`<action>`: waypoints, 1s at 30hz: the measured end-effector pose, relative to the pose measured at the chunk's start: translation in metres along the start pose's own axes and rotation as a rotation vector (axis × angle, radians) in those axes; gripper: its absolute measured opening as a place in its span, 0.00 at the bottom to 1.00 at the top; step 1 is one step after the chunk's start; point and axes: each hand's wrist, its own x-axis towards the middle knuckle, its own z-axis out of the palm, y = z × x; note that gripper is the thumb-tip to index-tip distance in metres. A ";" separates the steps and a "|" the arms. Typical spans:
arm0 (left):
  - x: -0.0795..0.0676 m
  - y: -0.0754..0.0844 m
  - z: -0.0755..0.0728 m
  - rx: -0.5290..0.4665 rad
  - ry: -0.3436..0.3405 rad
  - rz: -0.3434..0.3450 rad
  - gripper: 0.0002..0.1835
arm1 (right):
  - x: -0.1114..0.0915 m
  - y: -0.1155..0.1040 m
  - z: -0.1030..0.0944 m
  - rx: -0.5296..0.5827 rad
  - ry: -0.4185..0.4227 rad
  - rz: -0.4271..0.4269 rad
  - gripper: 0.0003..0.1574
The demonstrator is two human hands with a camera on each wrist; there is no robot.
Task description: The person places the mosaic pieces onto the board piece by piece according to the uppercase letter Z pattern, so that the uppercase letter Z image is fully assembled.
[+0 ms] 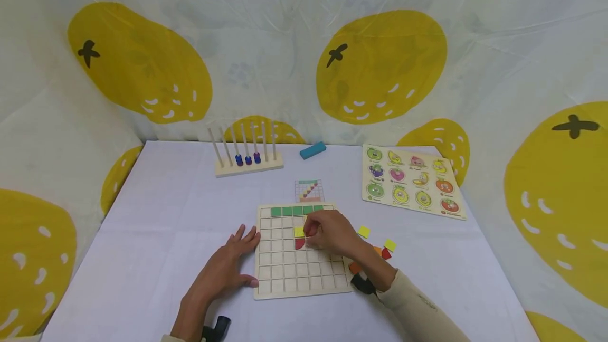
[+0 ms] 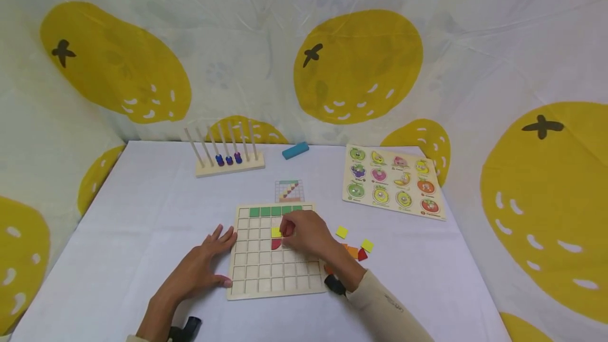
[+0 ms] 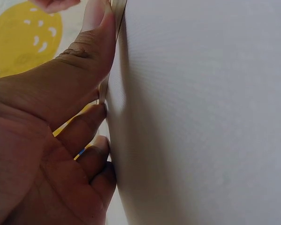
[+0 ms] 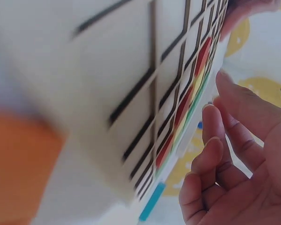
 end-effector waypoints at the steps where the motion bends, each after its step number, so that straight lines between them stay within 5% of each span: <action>1: 0.000 0.000 0.000 0.000 0.000 -0.001 0.63 | -0.002 0.002 -0.003 0.004 0.009 0.016 0.11; 19: -0.002 -0.001 -0.002 0.011 0.007 0.036 0.62 | -0.046 0.077 -0.052 -0.045 0.161 0.242 0.15; 30: -0.001 0.000 -0.003 0.005 -0.001 0.033 0.63 | -0.051 0.094 -0.059 -0.099 0.092 0.372 0.15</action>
